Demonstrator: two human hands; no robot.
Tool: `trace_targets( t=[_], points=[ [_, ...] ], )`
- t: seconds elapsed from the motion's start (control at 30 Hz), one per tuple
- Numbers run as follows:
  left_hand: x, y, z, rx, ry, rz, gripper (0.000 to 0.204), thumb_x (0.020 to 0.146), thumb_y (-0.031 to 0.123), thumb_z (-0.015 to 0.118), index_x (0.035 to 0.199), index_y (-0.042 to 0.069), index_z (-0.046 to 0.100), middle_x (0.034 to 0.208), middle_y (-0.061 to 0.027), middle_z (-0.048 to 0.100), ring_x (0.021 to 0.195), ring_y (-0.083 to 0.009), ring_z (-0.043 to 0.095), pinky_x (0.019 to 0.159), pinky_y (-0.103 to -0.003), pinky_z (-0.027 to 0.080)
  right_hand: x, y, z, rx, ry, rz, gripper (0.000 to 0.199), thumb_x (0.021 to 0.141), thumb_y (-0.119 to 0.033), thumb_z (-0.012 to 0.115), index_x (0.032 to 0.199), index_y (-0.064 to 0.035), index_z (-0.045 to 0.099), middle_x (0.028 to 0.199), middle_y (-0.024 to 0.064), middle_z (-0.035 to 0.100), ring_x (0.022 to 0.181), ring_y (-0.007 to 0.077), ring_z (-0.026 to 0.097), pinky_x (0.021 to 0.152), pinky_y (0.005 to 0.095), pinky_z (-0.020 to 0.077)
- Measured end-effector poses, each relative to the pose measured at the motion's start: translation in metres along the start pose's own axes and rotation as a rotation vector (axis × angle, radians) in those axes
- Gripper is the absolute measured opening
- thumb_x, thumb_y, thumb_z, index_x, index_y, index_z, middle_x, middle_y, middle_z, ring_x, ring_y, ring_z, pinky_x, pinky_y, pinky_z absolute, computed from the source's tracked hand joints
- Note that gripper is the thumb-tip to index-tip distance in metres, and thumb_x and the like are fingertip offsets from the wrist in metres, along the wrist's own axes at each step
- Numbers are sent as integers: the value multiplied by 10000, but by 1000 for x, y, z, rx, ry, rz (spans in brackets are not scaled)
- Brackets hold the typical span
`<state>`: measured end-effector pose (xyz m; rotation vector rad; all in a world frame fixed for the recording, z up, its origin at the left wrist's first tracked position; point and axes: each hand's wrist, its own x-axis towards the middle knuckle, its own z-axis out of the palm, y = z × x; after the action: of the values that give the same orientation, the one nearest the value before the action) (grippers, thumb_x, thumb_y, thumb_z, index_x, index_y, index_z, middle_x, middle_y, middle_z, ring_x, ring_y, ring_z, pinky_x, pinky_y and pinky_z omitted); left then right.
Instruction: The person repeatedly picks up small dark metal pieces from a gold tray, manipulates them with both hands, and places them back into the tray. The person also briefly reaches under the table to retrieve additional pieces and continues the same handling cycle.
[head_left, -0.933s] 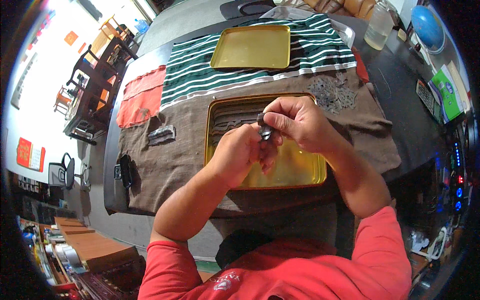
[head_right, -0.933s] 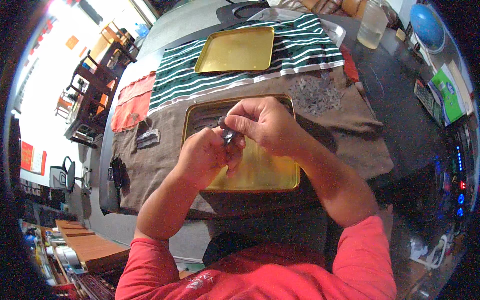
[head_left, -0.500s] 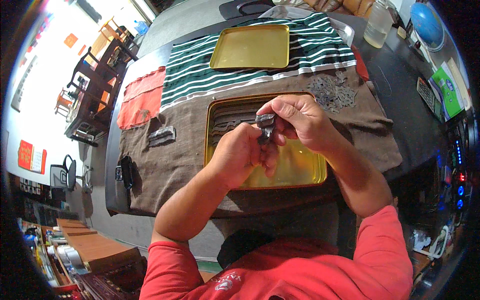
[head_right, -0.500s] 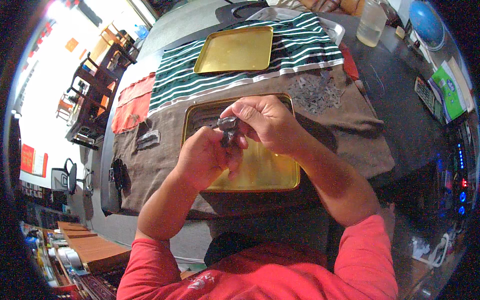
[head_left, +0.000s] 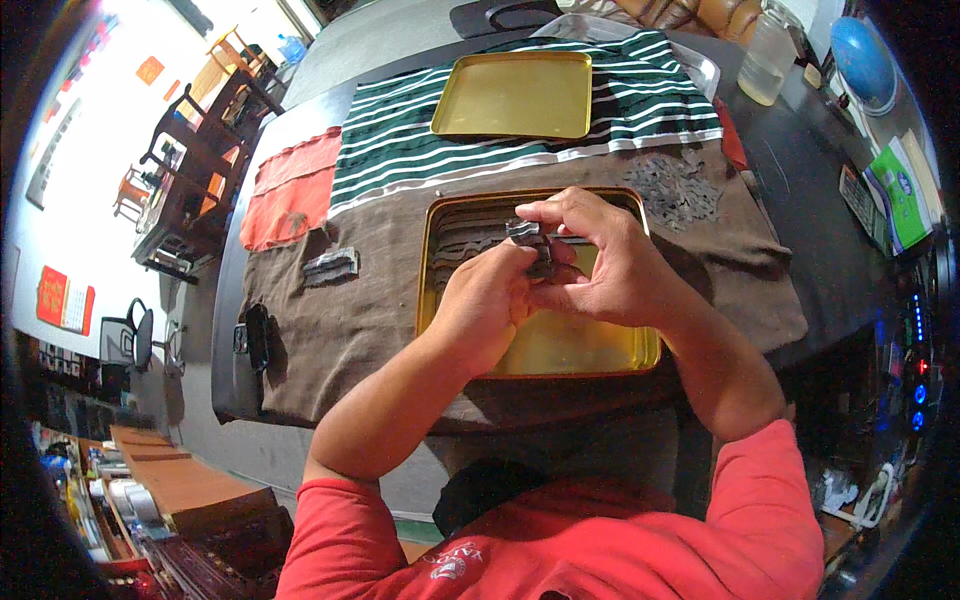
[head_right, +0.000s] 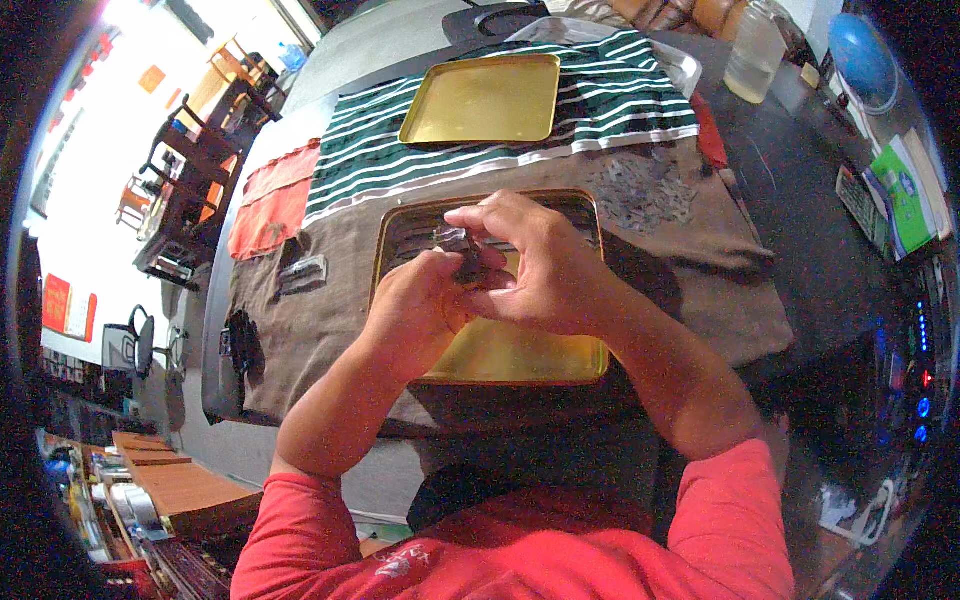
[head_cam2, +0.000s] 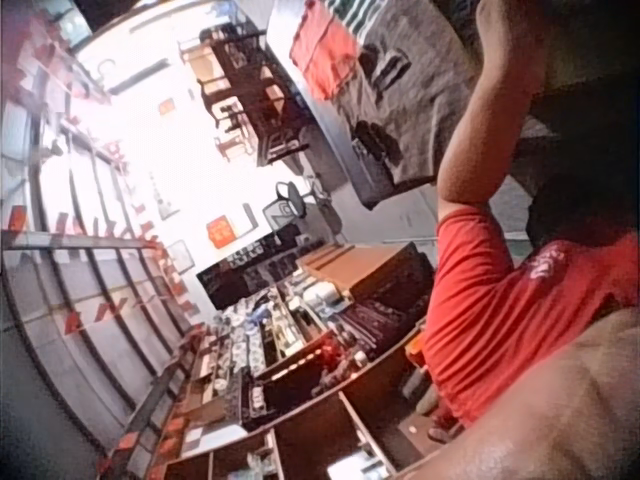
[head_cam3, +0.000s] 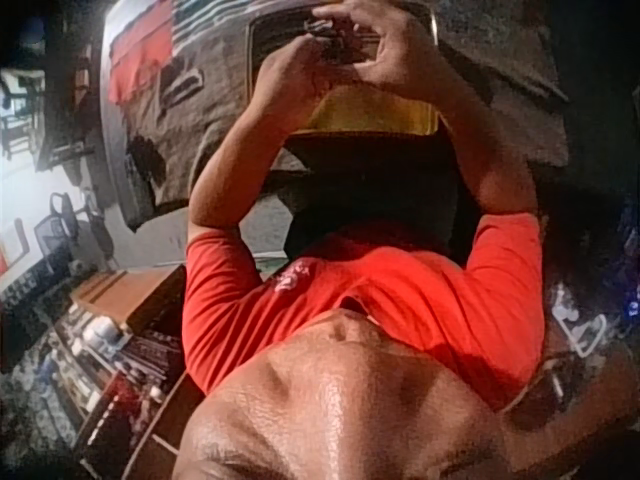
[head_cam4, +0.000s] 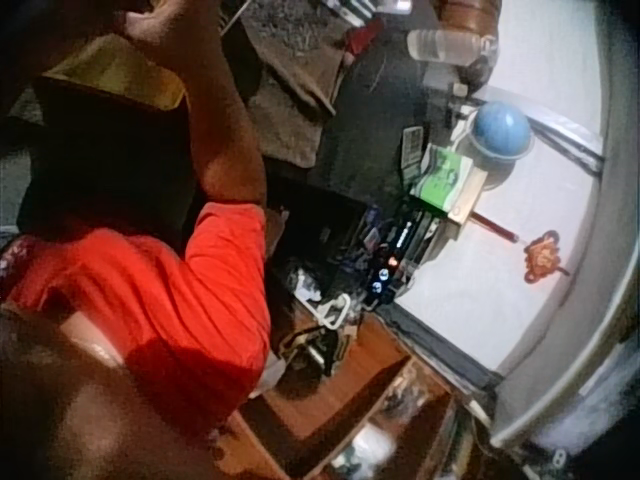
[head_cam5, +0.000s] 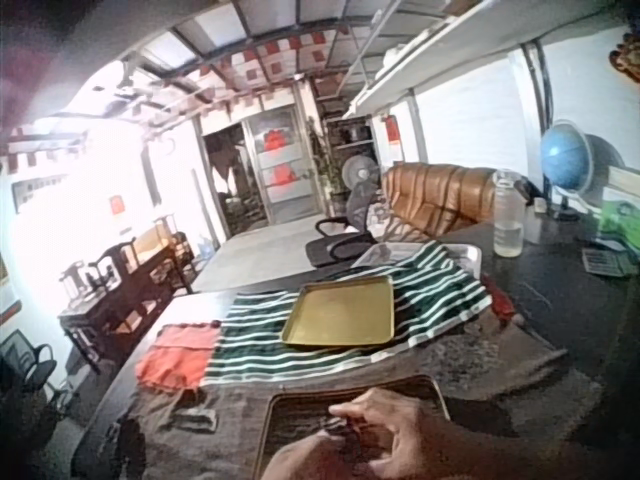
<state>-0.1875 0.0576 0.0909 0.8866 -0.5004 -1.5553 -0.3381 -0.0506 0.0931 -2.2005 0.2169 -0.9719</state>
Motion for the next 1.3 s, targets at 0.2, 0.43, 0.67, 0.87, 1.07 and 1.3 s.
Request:
trace_targets(
  t=[0.2,0.43,0.67,0.87,1.07,1.3],
  points=[
    [1,-2,2,8,7,40,370,977,143,405,1266,-47,536,1180,-164,642,1074,-286,652,965,-409,523,-1,-4,-5,69,-63,120,612,691,-67,882,1254,-54,643,1168,100,651,1016,189,656,865,315,551],
    [6,5,-4,-264,-288,9,408,1003,246,346,1277,17,544,1226,-162,658,1112,-286,653,985,-414,513,-2,-6,-3,232,-66,212,611,720,47,830,1288,-38,620,1264,92,626,1160,193,639,1006,338,545],
    [10,4,-6,-255,-233,33,423,1054,276,310,1269,-4,543,1210,-186,661,1091,-307,664,937,-436,550,-3,2,2,304,-66,167,704,723,-74,848,1370,-40,572,1296,160,631,1173,285,635,1021,369,515],
    [8,-2,-7,-207,-95,39,407,1032,235,342,1268,-30,542,1179,-212,671,1067,-340,676,948,-470,550,-2,3,-3,-36,-73,-20,698,726,-134,870,1356,-36,585,1295,141,638,1170,258,642,995,352,531],
    [6,1,-3,-208,-109,-3,337,990,137,384,1233,-38,540,1180,-186,656,1104,-300,654,928,-437,557,0,3,-5,-31,-103,-41,714,701,-194,862,1343,-40,593,1270,182,648,1193,344,614,1029,406,486],
    [5,-4,-5,-126,-54,47,296,980,78,405,1199,-50,558,1172,-174,635,1070,-260,657,909,-397,562,-2,4,-6,-20,-113,-24,705,704,-203,873,1333,-39,600,1244,169,661,1146,316,646,1007,389,504]
  ],
)
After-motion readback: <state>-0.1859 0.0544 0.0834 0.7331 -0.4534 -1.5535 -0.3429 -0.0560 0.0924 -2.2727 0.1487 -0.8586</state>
